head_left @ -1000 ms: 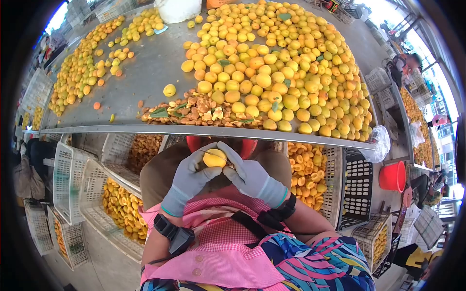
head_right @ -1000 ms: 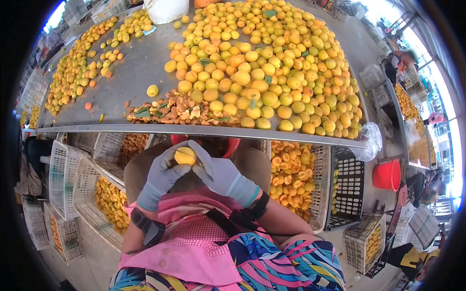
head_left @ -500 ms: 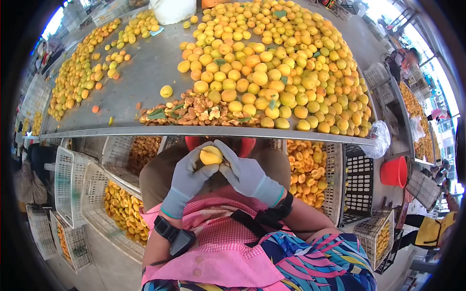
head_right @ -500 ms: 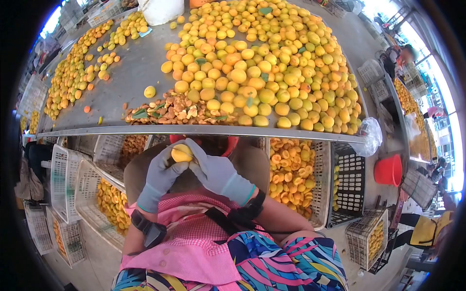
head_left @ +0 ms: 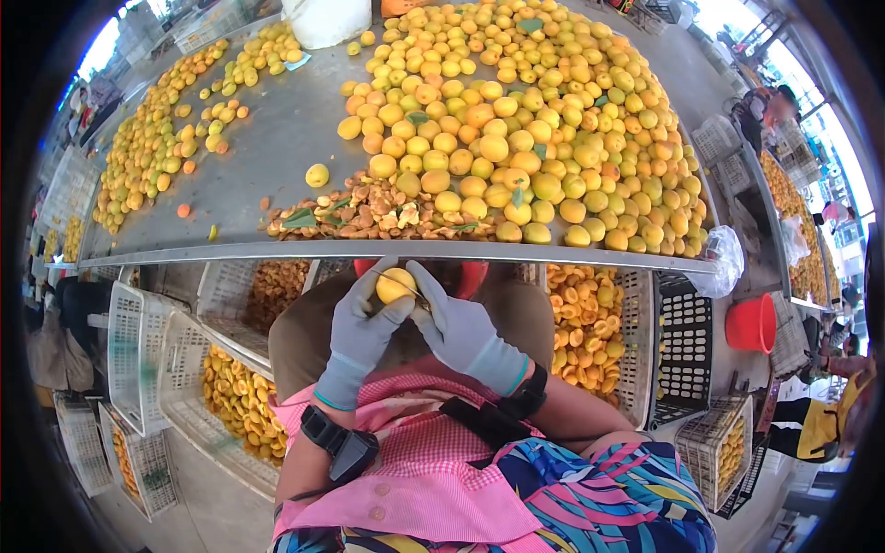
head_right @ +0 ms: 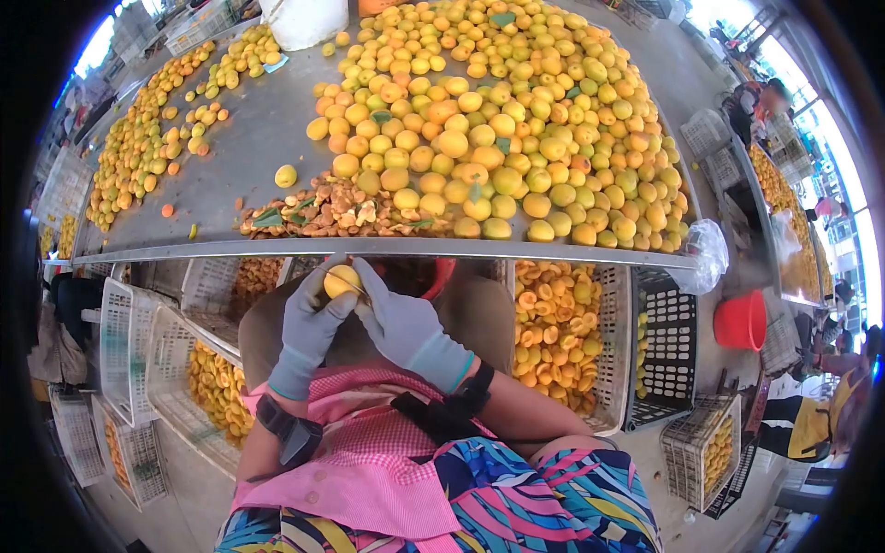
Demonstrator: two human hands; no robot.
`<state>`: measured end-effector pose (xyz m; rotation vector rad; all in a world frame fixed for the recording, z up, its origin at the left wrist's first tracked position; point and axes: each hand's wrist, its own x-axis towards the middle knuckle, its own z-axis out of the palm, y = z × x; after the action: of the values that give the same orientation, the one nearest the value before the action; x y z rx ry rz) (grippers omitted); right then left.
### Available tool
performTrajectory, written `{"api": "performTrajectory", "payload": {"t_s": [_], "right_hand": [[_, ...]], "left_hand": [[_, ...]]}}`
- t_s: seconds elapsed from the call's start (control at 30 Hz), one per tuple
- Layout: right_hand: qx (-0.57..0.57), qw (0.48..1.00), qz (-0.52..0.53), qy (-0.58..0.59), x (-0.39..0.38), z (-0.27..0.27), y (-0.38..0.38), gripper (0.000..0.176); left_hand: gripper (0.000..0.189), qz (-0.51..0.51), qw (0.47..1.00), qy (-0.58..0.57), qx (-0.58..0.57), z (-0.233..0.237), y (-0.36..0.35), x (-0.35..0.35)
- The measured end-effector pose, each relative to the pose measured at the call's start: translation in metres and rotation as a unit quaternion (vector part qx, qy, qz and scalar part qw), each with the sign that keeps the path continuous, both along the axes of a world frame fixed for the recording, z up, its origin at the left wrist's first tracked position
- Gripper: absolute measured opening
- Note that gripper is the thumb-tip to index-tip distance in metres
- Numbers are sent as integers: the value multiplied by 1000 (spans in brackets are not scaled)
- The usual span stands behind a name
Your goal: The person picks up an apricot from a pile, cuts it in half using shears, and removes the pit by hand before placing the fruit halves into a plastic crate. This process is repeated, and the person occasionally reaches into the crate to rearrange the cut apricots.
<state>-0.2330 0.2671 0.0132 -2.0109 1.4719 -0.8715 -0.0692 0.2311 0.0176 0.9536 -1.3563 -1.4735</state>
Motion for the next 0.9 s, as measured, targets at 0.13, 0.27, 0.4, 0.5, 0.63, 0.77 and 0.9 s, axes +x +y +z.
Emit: {"api": "performTrajectory", "payload": {"t_s": [0.13, 0.27, 0.4, 0.5, 0.63, 0.77, 0.9], "right_hand": [[15, 999, -10, -26, 8, -1, -3, 63], [-35, 999, -18, -10, 10, -12, -3, 64], [51, 998, -22, 31, 7, -1, -2, 61], [50, 999, -10, 10, 4, -9, -3, 61], [-10, 999, -20, -35, 7, -24, -6, 62], [-31, 998, -41, -26, 6, -17, -2, 61], [-1, 997, -81, 17, 6, -21, -3, 61]], "left_hand": [[52, 7, 994, 90, 66, -14, -3, 4], [53, -31, 918, 272, 286, -17, -4, 9], [52, -1, 994, 43, 101, -10, -4, 3], [51, 20, 999, -5, 45, -9, -4, 0], [50, 45, 992, 90, 81, -16, -3, -4], [48, 10, 939, 219, 265, -21, -5, -2], [48, 49, 996, -30, 65, 3, -4, -16]]}}
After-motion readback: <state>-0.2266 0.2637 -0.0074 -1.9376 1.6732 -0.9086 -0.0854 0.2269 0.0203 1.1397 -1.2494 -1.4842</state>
